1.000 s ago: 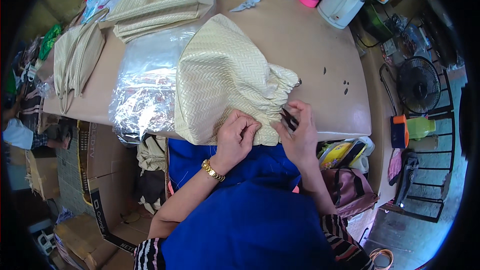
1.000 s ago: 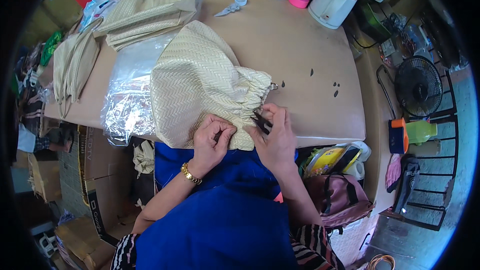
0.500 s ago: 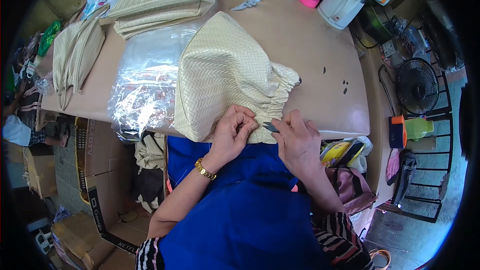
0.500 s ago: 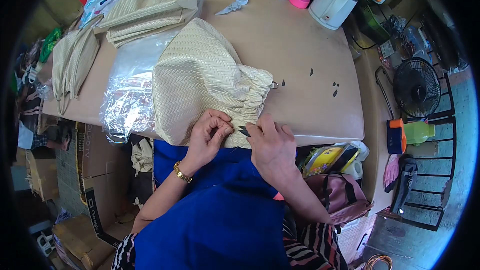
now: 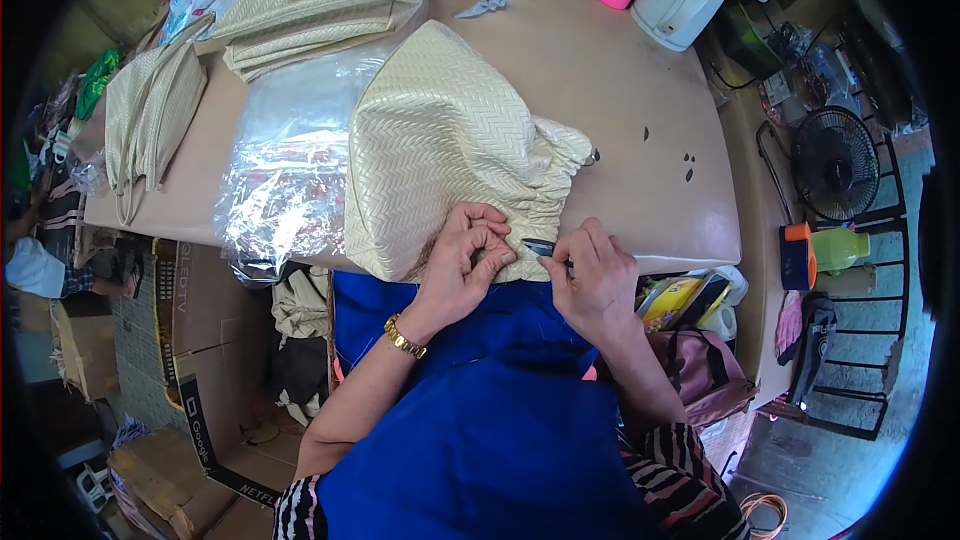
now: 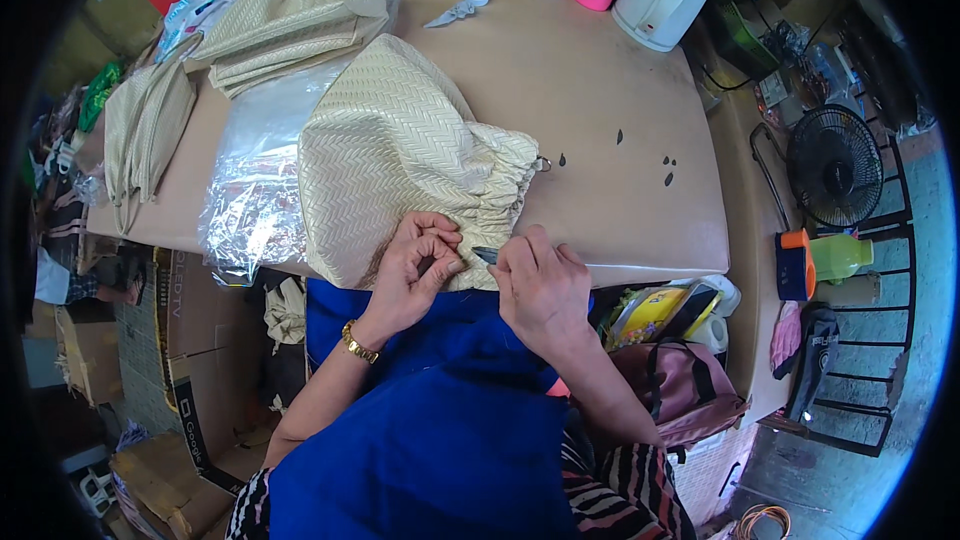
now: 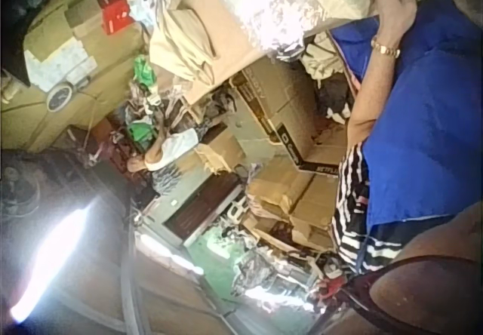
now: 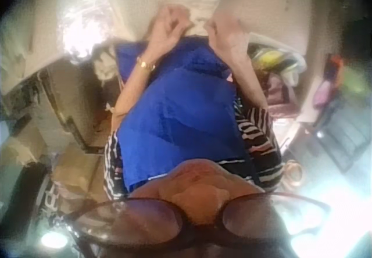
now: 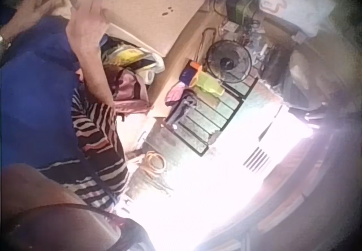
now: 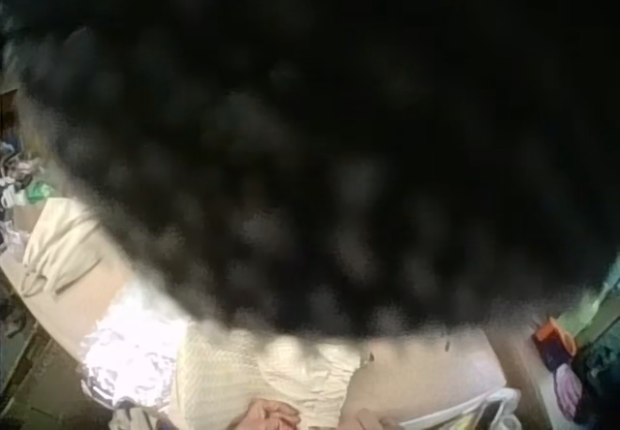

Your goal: The person finishes a two-tone fabric and leather pouch by turning it over to work on the interior, using a small snip tool to trim threads from the elasticated opening and internal seams, and then applying a label or piece of tape to the front surface.

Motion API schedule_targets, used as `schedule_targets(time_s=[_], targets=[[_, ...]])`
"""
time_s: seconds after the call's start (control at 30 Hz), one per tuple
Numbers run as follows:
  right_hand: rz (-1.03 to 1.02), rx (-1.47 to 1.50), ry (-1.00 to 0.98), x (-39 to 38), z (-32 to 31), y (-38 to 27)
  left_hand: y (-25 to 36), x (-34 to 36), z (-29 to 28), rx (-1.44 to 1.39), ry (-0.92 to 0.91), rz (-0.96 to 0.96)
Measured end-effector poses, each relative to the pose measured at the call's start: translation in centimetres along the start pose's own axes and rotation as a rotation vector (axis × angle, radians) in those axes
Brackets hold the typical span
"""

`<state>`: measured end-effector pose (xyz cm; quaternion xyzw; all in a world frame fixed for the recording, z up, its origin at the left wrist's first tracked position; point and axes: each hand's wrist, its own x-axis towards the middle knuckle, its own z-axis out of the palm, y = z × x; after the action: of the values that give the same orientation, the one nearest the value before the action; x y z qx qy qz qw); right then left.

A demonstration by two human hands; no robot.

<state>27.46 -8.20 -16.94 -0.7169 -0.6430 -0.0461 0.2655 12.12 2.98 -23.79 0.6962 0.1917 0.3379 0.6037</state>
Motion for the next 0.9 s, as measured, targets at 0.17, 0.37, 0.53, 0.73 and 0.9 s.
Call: schedule_targets(time_s=[0.17, 0.37, 0.53, 0.73, 0.9], targets=[[0.111, 0.165, -0.043, -0.5, -0.1, 0.7, 0.0, 0.2, 0.0, 0.012, 0.005, 0.017], [0.078, 0.155, -0.065, -0.9, -0.4, -0.1, 0.1, 0.3, 0.1, 0.049, 0.022, -0.012], [0.042, 0.044, -0.013, -1.5, 0.1, -0.6, 0.2, 0.0, 0.3, 0.044, 0.028, -0.008], [0.104, 0.059, 0.014, -2.1, 0.0, -0.1, 0.2, -0.2, 0.5, 0.008, 0.037, -0.016], [0.116, 0.112, -0.005, -2.1, 0.3, 0.1, 0.3, -0.2, 0.7, 0.033, 0.038, -0.002]])
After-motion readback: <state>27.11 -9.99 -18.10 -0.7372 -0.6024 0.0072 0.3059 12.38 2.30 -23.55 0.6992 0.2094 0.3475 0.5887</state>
